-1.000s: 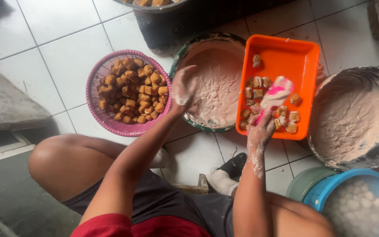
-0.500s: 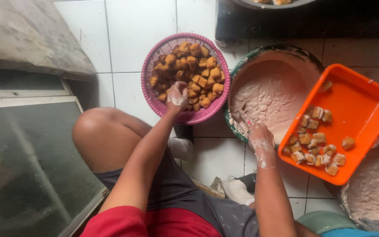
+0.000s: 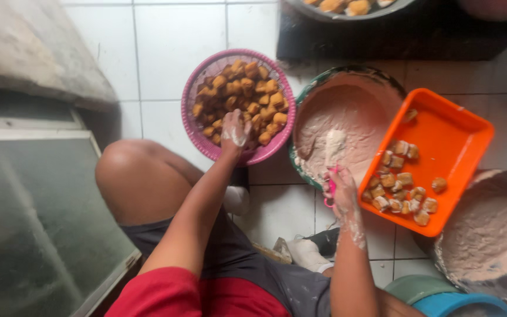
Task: The person sits on the floor and repeatedly picks up small, brown, cylindrical food items from a pink basket. They use a pink spatula to scoop a thick, light-colored paste from a green bowl and coat each item before placing it into an orange tray.
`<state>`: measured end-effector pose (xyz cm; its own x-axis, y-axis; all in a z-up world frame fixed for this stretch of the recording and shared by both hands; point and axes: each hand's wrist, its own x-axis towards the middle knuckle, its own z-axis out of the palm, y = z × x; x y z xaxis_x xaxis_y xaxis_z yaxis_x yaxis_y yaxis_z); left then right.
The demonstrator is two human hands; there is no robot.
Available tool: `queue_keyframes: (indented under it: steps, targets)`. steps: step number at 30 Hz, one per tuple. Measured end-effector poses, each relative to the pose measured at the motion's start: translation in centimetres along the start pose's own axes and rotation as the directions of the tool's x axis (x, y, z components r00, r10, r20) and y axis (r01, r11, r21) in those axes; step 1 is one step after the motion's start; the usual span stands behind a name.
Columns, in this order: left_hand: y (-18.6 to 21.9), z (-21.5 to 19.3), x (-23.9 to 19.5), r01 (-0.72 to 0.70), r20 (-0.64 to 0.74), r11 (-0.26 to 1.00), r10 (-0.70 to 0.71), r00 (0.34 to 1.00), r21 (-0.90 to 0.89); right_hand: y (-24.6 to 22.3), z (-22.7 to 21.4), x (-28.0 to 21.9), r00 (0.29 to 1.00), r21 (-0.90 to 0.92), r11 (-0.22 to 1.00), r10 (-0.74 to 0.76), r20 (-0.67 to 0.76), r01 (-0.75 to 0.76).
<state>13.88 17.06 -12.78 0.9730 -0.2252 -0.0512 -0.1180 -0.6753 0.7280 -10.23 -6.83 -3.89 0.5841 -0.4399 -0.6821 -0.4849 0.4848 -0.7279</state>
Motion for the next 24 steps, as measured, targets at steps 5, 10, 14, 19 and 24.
queue_keyframes:
  steps: [5,10,14,19,24]
  targets:
    - [6.3,-0.2,-2.9,-0.161,-0.08,0.948,0.144,0.986,-0.275,0.1,2.3,-2.0,0.994,0.102,0.989,-0.107,0.031,0.103]
    - [15.0,1.2,-9.0,-0.143,0.182,0.86,0.262,0.948,-0.491,-0.1,4.5,-2.3,0.953,0.076,0.952,-0.289,-0.094,0.296]
    - [18.8,0.5,-12.1,-0.203,0.212,0.775,0.397,0.893,-0.599,0.2,2.8,-2.2,0.836,0.157,0.822,-0.537,-0.112,0.548]
    - [19.6,-0.7,-11.7,-0.054,0.447,0.766,0.43,0.785,-0.641,0.6,0.5,-1.7,0.938,0.181,0.925,-0.305,-0.167,0.333]
    - [19.1,0.9,-10.0,0.374,0.703,0.758,0.154,0.694,-0.535,0.5,0.2,-2.2,0.882,0.268,0.846,-0.47,-0.032,0.461]
